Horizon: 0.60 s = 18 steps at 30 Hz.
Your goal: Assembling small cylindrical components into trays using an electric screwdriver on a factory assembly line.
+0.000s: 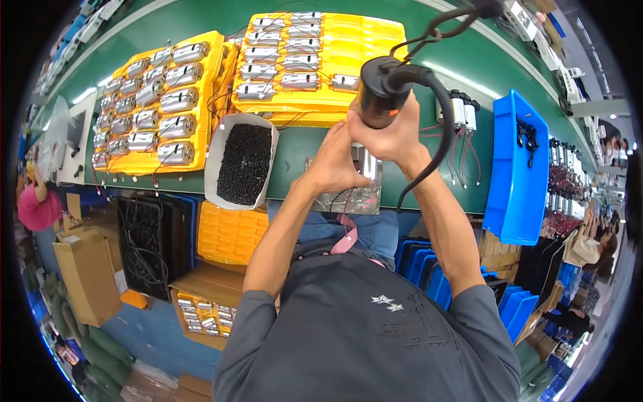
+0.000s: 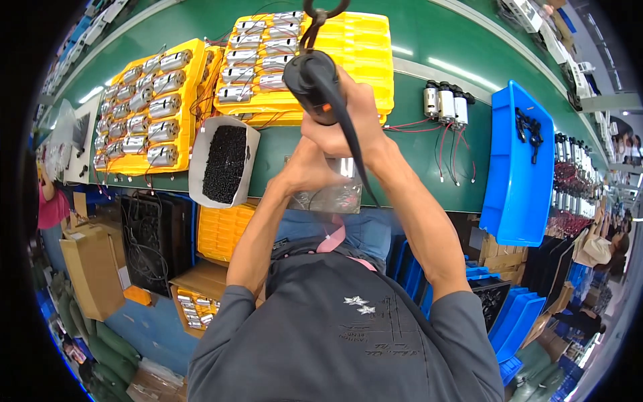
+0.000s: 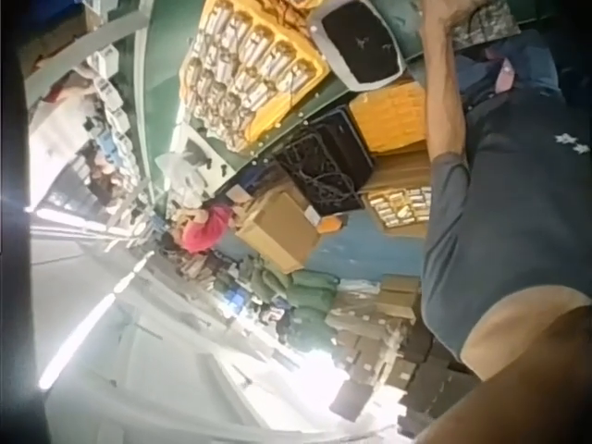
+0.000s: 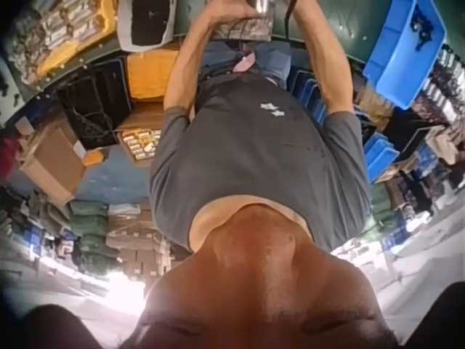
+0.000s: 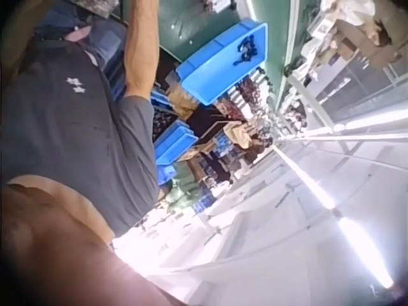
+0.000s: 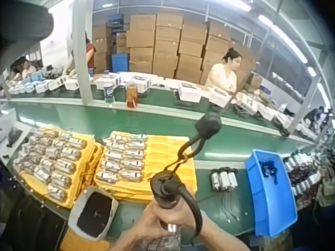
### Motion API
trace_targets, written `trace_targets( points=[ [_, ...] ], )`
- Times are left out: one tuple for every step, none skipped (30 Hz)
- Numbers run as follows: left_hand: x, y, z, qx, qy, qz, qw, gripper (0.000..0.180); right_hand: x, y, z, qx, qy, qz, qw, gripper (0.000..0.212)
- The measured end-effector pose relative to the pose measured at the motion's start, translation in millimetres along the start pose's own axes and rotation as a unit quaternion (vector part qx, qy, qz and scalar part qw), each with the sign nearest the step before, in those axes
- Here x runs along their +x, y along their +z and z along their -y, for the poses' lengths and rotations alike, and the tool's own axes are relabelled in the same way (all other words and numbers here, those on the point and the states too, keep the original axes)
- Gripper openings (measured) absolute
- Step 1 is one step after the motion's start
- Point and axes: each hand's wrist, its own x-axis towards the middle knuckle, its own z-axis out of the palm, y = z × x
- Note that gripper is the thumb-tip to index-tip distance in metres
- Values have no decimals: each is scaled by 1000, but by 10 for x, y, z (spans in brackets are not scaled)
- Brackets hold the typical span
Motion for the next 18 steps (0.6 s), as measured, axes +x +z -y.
trace_targets(
  points=[
    [-8,-6,2,-2,-3,-4,1000,93,2,20,-7,3,-18,-14,1000,19],
    [-18,-13,4,-4,-8,-2,1000,93,3,42,-15,4,-17,-10,1000,19],
    [-29,-20,3,-6,-12,0,1000,93,2,64,-22,25,-10,-7,1000,20],
    [-42,-30,-2,-7,-16,2,1000,93,-1,84,-28,47,-4,-6,999,20],
    [-36,-32,-20,-7,-16,1,1000,93,-2,83,-30,66,1,-5,998,20],
    [-32,-37,-46,-4,-15,2,1000,93,-4,78,-33,67,0,-4,998,20],
    [-30,-43,-75,0,-14,4,1000,93,-5,69,-38,52,-12,2,999,22],
    [-33,-48,-103,6,-12,6,1000,93,-9,58,-43,38,-24,7,999,23],
    [-44,-41,-109,9,-11,6,1000,93,-16,49,-43,25,-37,12,999,24],
    [-38,-27,-93,3,-12,9,1000,94,-21,39,-52,23,-43,6,999,24],
    [-33,-8,-72,-2,-12,13,1000,95,-36,35,-76,28,-28,15,999,30],
    [-17,-10,-44,-6,-11,17,1000,95,-43,44,-108,32,-16,23,999,36],
    [-5,-15,-23,1,-1,19,1000,95,-46,35,-115,35,-4,30,999,41],
    [-4,-22,-6,14,5,18,1000,95,-55,10,-101,32,-12,22,999,41],
    [-30,-11,-3,25,9,16,1000,95,-106,-16,-86,29,-17,12,999,46],
    [-54,0,3,35,13,14,999,94,-162,-48,-60,26,-22,2,999,51],
    [-61,-24,-110,37,22,14,999,94,-194,-107,-23,23,-28,-7,999,56],
    [-98,-41,-222,115,46,-15,992,92,-260,-196,46,17,-34,-12,999,56]
  ],
)
